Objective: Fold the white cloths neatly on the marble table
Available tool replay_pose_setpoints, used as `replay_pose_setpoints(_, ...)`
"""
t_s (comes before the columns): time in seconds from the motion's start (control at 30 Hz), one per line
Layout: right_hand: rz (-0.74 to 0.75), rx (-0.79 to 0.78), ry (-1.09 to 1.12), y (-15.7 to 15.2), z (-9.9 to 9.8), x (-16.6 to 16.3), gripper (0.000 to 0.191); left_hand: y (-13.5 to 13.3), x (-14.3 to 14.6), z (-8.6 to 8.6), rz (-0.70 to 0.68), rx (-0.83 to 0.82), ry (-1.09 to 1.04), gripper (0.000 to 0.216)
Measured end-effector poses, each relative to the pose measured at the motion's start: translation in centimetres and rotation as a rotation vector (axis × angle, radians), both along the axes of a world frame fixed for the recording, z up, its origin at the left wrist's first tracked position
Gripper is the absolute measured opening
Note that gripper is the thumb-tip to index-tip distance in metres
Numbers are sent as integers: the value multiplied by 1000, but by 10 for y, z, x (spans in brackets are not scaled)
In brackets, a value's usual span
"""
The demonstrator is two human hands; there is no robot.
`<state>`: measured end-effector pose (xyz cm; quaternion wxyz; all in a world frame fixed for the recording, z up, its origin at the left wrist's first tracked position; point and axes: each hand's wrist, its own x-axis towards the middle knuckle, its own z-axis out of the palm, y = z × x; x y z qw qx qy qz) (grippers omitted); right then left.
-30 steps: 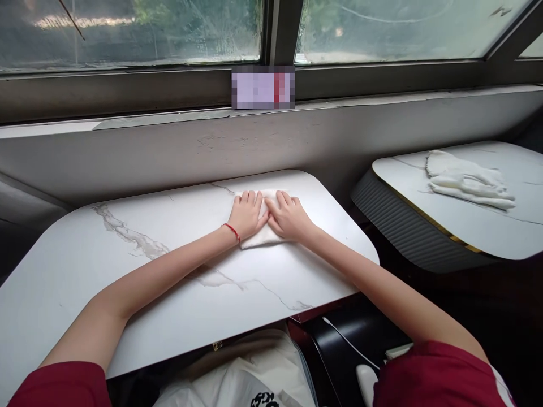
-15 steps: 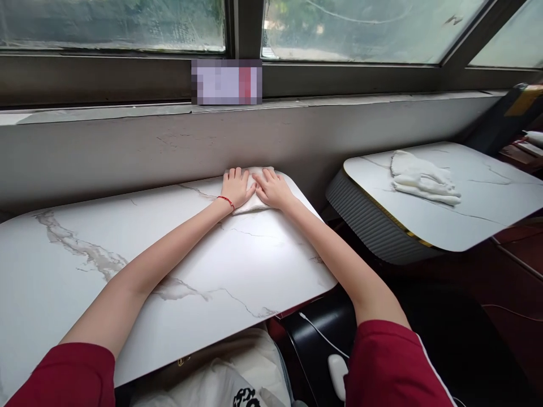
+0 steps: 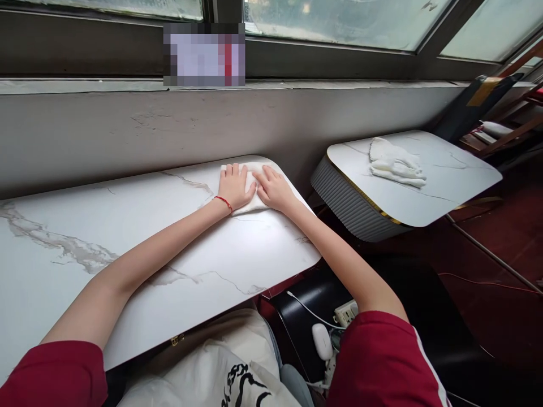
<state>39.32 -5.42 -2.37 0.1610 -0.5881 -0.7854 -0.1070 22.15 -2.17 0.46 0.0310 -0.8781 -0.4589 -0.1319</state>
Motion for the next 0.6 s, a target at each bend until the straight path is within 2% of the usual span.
replay_pose_setpoints(0.27,-70,64,-29,-119,4,8,49,-91,15,11,-207,-22,97,54)
replay_pose_setpoints(0.37,-84,52,-23,-150,4,10,48,-118,17,16,-259,-14,170,55)
replay_pose_setpoints(0.47,-83,39,20,-155,3,14,49,-129,19,20,-272,0,219,57)
replay_pose_setpoints(0.6,-52,18,55,-121,1,21,49,-110,23,21,-233,-13,216,53)
